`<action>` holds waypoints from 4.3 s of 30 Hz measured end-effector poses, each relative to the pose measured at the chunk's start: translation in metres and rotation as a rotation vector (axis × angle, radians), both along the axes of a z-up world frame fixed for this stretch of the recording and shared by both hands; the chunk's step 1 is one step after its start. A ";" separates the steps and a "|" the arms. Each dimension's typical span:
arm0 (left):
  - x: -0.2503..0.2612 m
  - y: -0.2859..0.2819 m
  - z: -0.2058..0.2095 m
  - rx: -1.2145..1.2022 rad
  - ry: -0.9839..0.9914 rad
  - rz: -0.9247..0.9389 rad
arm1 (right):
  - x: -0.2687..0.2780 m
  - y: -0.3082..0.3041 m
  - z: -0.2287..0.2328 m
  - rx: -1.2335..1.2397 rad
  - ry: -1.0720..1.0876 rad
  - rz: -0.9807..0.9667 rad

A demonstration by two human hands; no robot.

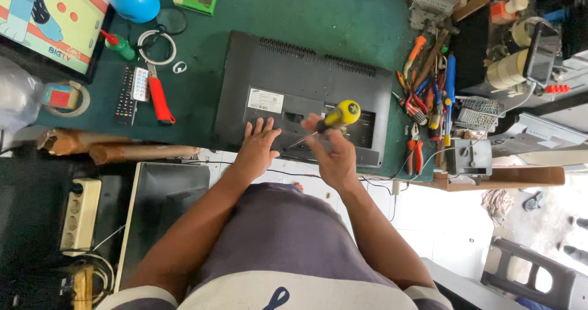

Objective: The person uses a screwdriver to remove screws from the back panel of a television set. After removing the screws, the person lifts off the back cover to reveal the internal circuit boards and components. The person then peels off a protective plastic film from the inside of the removed cover.

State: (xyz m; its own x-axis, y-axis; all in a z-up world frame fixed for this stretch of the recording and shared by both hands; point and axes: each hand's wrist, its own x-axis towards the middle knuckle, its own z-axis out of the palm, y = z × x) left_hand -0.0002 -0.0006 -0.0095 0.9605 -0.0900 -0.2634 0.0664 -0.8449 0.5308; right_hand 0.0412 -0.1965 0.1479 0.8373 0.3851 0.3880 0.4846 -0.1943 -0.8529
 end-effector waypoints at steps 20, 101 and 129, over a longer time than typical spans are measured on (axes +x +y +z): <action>0.006 -0.010 -0.032 0.054 -0.112 -0.047 | 0.005 -0.027 0.002 0.027 -0.038 -0.107; 0.097 0.039 0.014 0.306 -0.324 0.734 | 0.213 -0.125 -0.069 0.557 0.223 -0.502; 0.085 0.043 0.008 0.153 -0.337 0.611 | 0.128 -0.195 -0.098 -0.202 0.516 -0.915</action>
State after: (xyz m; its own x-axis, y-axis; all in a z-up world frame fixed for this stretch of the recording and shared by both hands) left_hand 0.0850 0.0427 -0.0011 0.8588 0.5043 0.0899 0.4047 -0.7756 0.4845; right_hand 0.1688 -0.3916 0.0504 0.8853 -0.4549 -0.0961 -0.3267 -0.4616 -0.8247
